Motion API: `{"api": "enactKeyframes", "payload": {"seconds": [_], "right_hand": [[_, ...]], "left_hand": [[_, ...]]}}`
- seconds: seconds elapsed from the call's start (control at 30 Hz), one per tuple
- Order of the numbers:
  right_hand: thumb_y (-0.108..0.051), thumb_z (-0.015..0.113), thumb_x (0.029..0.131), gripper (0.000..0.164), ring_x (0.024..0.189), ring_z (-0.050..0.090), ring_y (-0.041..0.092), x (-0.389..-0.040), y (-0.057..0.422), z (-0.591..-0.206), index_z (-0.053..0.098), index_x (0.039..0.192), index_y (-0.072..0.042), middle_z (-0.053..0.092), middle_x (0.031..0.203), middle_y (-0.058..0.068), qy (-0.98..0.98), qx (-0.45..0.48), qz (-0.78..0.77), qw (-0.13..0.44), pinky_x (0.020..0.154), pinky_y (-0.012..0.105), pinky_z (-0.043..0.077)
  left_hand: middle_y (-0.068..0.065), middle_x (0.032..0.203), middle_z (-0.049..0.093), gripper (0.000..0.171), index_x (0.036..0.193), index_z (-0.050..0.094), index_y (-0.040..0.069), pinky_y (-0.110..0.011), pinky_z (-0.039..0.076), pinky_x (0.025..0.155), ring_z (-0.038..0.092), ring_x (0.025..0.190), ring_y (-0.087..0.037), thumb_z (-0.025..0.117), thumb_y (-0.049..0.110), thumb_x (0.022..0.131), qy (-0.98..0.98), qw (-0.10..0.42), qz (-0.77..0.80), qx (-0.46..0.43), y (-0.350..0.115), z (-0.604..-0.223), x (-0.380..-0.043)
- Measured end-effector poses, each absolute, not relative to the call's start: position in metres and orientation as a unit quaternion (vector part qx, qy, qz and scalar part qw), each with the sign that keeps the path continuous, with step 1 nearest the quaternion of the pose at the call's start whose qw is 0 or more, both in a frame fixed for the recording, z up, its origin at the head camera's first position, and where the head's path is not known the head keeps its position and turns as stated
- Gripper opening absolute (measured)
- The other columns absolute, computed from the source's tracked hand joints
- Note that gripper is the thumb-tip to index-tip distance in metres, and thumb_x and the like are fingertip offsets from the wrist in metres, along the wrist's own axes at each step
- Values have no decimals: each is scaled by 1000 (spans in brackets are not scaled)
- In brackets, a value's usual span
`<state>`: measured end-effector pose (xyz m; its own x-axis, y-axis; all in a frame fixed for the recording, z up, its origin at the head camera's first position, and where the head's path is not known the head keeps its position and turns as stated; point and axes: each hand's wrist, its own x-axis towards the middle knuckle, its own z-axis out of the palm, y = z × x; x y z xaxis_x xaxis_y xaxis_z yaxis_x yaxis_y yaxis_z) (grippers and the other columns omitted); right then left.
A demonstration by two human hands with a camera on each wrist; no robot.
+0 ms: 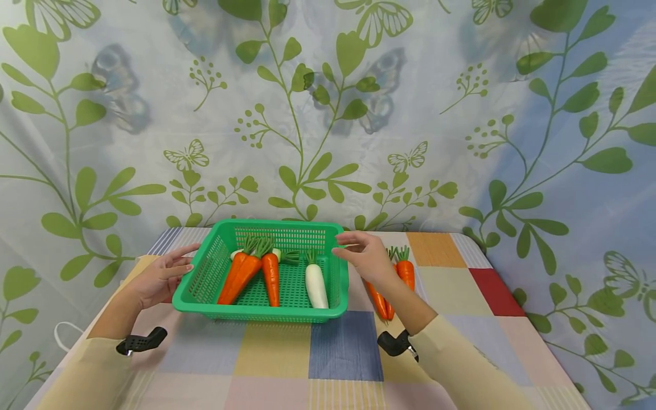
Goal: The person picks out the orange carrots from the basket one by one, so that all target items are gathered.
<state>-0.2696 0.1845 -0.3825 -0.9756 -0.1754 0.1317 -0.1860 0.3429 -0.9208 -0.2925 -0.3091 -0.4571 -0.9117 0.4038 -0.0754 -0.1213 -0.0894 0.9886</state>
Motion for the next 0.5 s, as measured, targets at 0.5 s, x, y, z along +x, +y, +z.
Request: {"api": "enactKeyframes", "payload": {"seconds": [0.5], "right_hand": [[-17, 76, 93, 40, 110, 69, 23, -267, 143, -380, 66, 130, -5, 62, 132, 19, -762, 98, 637, -56, 100, 44, 58]], "left_hand": [[1, 117, 67, 68, 162, 17, 6, -34, 63, 87, 74, 101, -14, 54, 7, 105, 656, 178, 726, 108, -308, -455, -291]]}}
